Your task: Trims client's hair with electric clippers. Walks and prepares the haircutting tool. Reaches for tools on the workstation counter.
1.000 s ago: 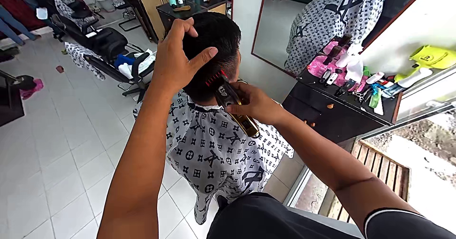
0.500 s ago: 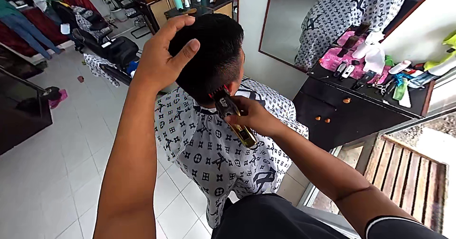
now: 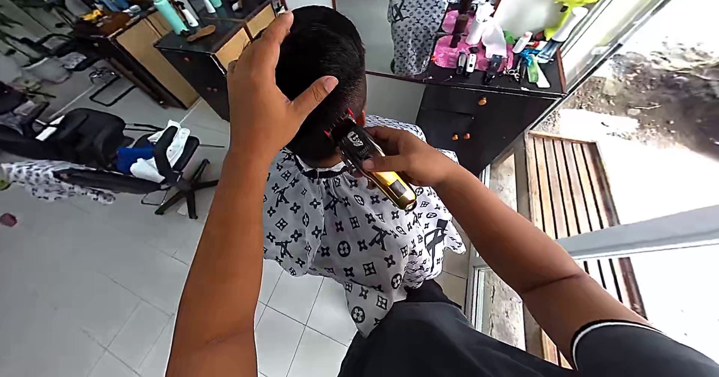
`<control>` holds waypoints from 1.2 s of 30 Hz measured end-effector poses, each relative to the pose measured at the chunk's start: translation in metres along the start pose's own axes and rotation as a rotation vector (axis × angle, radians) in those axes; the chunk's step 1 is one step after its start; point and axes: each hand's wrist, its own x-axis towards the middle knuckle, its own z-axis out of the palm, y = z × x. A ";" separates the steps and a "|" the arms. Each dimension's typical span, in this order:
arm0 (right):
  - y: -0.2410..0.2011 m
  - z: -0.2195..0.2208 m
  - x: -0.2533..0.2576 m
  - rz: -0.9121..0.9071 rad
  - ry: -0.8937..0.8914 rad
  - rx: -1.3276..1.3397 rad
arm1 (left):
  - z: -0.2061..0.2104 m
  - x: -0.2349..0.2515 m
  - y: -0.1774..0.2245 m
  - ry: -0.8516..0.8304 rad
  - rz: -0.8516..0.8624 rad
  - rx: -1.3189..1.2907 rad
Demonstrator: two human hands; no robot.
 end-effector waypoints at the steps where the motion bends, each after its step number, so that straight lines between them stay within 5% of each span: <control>1: -0.006 0.003 0.003 -0.039 -0.002 -0.037 | 0.001 0.001 -0.001 0.004 0.005 0.002; 4: -0.006 0.004 0.006 -0.096 -0.020 -0.104 | 0.001 0.002 -0.001 -0.014 -0.007 0.017; 9: 0.007 0.001 0.000 0.064 0.032 -0.027 | 0.002 -0.002 0.000 0.005 -0.018 -0.006; 15: -0.022 0.013 0.007 -0.125 0.002 -0.223 | 0.004 0.000 0.001 0.011 -0.006 0.005; 21: 0.001 0.004 -0.005 0.096 0.045 -0.003 | 0.003 0.001 0.000 0.011 -0.024 -0.028; 28: -0.030 0.007 0.001 -0.115 0.006 -0.326 | 0.004 0.002 0.004 0.005 -0.023 -0.014; 32: -0.014 -0.008 -0.007 0.098 0.015 -0.105 | 0.006 0.001 0.004 0.018 -0.047 -0.025; 36: -0.037 -0.004 0.000 -0.008 -0.007 -0.131 | 0.009 0.001 0.005 0.029 -0.029 -0.016</control>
